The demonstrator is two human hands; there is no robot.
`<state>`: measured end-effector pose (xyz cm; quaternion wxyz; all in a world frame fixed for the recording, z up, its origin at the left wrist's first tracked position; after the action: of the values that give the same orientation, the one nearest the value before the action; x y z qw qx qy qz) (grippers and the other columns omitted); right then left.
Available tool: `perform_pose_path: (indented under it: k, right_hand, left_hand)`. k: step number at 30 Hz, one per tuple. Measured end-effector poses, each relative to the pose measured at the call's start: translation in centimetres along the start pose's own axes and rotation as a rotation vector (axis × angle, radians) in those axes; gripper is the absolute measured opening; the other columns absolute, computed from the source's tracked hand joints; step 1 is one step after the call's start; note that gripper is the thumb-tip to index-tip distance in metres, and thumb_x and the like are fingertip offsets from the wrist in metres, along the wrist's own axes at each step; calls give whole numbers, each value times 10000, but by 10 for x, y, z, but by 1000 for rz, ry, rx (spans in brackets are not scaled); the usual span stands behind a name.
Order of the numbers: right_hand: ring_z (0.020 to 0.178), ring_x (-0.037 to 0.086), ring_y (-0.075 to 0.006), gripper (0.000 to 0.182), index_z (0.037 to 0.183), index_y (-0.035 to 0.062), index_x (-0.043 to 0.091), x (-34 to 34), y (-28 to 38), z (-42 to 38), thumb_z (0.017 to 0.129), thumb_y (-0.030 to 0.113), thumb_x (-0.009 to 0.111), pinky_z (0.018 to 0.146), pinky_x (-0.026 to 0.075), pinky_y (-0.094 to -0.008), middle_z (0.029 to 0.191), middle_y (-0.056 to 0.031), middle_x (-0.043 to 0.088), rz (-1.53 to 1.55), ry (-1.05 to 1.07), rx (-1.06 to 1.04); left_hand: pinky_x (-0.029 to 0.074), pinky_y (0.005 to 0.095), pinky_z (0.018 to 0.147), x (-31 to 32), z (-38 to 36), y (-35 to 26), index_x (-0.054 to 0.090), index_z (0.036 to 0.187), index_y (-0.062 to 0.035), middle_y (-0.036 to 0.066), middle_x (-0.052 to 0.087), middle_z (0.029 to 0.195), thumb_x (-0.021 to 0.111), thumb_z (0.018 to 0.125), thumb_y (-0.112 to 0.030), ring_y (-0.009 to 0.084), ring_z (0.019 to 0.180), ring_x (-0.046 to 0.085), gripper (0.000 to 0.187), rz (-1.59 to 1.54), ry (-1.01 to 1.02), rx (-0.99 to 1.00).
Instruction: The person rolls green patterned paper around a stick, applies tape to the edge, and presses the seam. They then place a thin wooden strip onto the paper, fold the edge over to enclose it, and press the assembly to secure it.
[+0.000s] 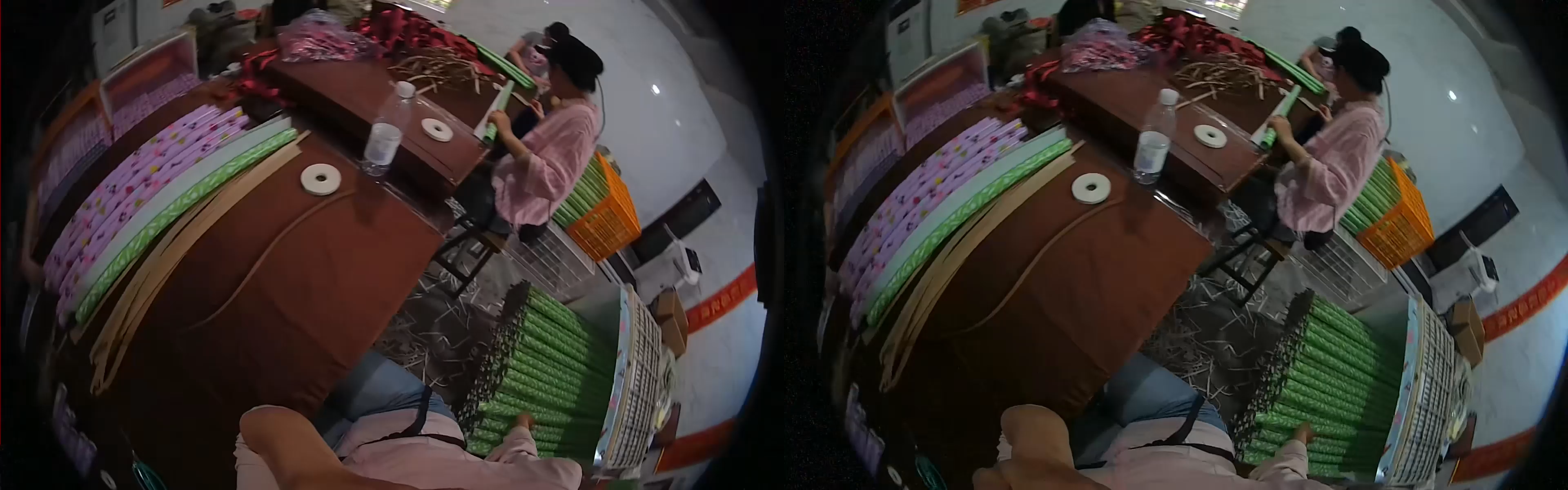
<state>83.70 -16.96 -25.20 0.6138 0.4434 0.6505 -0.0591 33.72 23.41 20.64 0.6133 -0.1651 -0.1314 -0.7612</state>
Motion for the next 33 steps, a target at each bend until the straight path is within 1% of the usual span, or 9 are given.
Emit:
perform_pose_path:
  k: [13, 17, 19, 21, 23, 25, 28, 30, 33]
  right_hand:
    - [1137, 573, -340, 485, 1383, 45, 446, 27, 54, 0, 991, 315, 538, 928, 521, -464, 1363, -178, 500, -164, 57, -16]
    - [1092, 599, -328, 463, 1352, 35, 473, 22, 68, -17, 990, 317, 537, 900, 537, -462, 1321, -175, 534, -204, 11, -20]
    - [1069, 612, -322, 453, 1337, 31, 487, 16, 81, -40, 989, 318, 537, 887, 546, -461, 1300, -174, 551, -239, -61, -58]
    - [1093, 603, -316, 474, 1372, 32, 463, 12, 105, -65, 992, 306, 538, 894, 544, -444, 1330, -165, 536, -263, -123, -253]
    - [1161, 561, -351, 496, 1409, 2, 418, 44, 132, -78, 979, 214, 544, 955, 493, -443, 1380, -203, 489, -114, -162, -594]
    - [1192, 541, -349, 473, 1399, -4, 417, 95, 167, -115, 965, 122, 555, 991, 456, -425, 1351, -214, 498, 296, -83, -957]
    - [1198, 539, -306, 460, 1391, 22, 428, 99, 224, -239, 952, 50, 561, 992, 442, -380, 1312, -179, 524, 617, 293, -1244]
    - [1181, 542, -285, 471, 1373, 24, 443, 117, 242, -297, 921, -3, 575, 993, 435, -360, 1297, -164, 523, 723, 611, -1244]
    - [1202, 539, -296, 477, 1330, 18, 471, 62, 252, -396, 873, -49, 592, 1013, 425, -366, 1311, -165, 523, 726, 710, -1598]
  left_hand:
    - [483, 491, 890, 4, 1, -31, 621, 1166, -32, 220, 646, 1095, 271, 1049, -477, 390, 1054, 599, 578, 481, -31, 14]
    - [507, 494, 871, -17, 7, -61, 662, 1141, -36, 218, 674, 1064, 255, 1051, -490, 395, 1026, 626, 616, 1111, 4, -32]
    - [500, 461, 872, -57, 18, -69, 666, 1060, -7, 196, 664, 1080, 451, 1022, -356, 369, 1053, 618, 411, 1762, 118, -336]
    - [486, 453, 900, -131, -4, -98, 660, 1036, 23, 192, 654, 1116, 600, 938, -192, 351, 1074, 610, 244, 2449, 329, -483]
    - [456, 466, 948, -209, -39, -169, 659, 1078, 15, 183, 643, 1151, 631, 904, -116, 348, 1111, 587, 220, 2757, 428, -724]
    - [435, 484, 971, -273, -75, -258, 648, 1123, 5, 188, 637, 1161, 630, 908, -149, 354, 1124, 574, 265, 2815, 179, -1219]
    - [440, 482, 964, -302, -103, -330, 623, 1152, -2, 201, 620, 1163, 632, 901, -168, 361, 1127, 559, 301, 3100, 200, -1274]
    - [440, 484, 963, -307, -97, -340, 608, 1183, -10, 196, 608, 1172, 636, 899, -174, 361, 1119, 557, 329, 3047, 112, -1342]
    - [441, 485, 963, -320, -93, -367, 568, 1245, -26, 183, 569, 1203, 664, 890, -216, 361, 1094, 556, 414, 2937, -38, -1353]
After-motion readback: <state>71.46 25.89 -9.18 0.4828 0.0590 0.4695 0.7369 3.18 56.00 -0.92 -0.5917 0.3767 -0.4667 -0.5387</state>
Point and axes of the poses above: each hand's wrist, its own z-axis towards the middle knuckle, its own x-axis out of the palm, y = z × x, the point moved 7 cm from there along z, towards the middle knuckle
